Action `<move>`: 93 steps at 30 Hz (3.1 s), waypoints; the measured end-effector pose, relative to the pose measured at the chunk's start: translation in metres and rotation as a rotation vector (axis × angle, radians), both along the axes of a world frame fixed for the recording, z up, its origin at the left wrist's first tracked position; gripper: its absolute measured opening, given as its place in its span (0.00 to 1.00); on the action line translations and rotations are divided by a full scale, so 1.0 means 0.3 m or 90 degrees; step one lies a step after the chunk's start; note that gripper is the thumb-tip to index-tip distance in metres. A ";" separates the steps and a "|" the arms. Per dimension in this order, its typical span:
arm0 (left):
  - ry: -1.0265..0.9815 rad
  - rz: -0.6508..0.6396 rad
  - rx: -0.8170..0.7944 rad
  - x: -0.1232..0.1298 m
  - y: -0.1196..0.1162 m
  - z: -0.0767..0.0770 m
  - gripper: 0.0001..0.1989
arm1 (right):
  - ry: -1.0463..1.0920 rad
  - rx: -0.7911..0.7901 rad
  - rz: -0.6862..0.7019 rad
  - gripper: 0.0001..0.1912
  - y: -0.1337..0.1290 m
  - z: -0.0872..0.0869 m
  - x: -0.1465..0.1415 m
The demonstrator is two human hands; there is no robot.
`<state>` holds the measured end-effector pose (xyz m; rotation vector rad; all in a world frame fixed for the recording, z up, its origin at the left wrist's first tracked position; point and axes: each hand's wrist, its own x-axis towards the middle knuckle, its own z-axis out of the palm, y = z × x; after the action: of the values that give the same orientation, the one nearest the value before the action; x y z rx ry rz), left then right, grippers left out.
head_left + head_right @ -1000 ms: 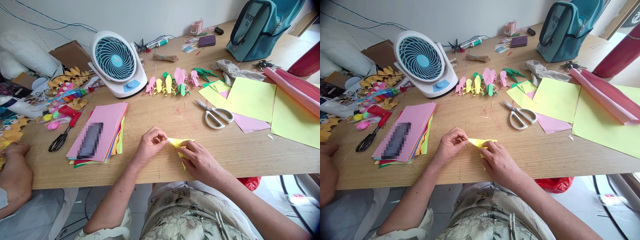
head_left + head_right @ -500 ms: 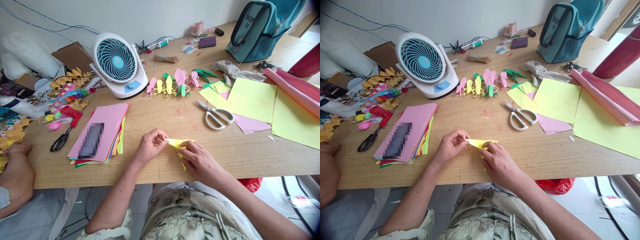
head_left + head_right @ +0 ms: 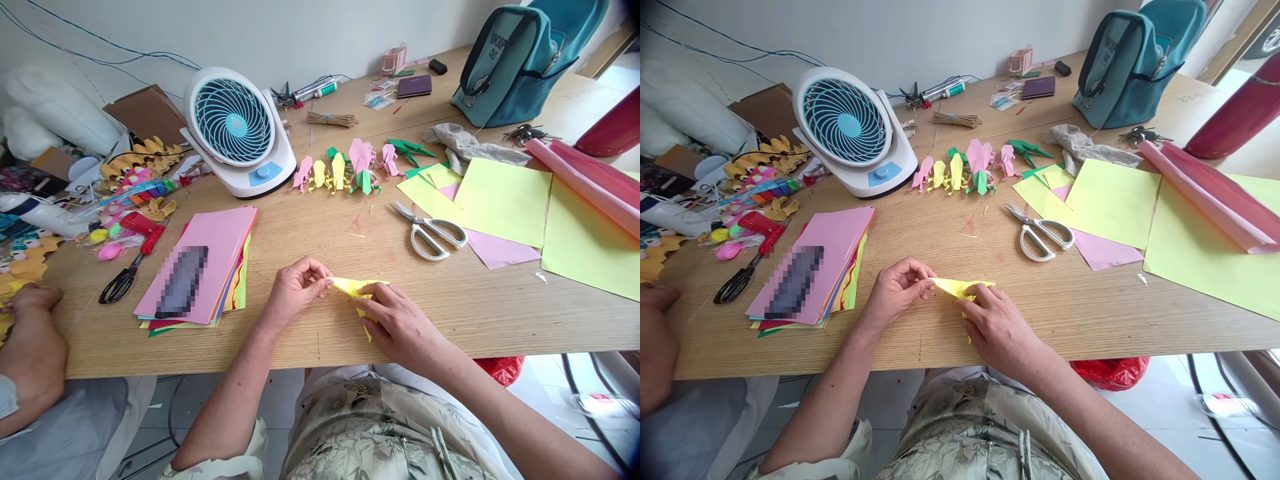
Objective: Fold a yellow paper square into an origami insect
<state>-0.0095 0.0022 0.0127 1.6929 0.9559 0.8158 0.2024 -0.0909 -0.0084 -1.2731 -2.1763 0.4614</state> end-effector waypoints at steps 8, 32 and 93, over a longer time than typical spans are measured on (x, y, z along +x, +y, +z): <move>0.091 0.110 0.137 0.019 -0.026 0.003 0.09 | -0.001 -0.011 -0.001 0.13 -0.001 -0.003 -0.001; 0.189 0.098 0.464 0.093 -0.223 -0.018 0.04 | 0.091 0.009 -0.070 0.08 -0.003 -0.008 -0.004; 0.327 -0.348 0.685 0.109 -0.019 -0.038 0.11 | 0.280 -0.102 -0.095 0.06 0.020 0.018 0.086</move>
<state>0.0231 -0.0035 0.0012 3.0171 0.2601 0.5279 0.2283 -0.0849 -0.0030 -1.2650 -1.6943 0.7843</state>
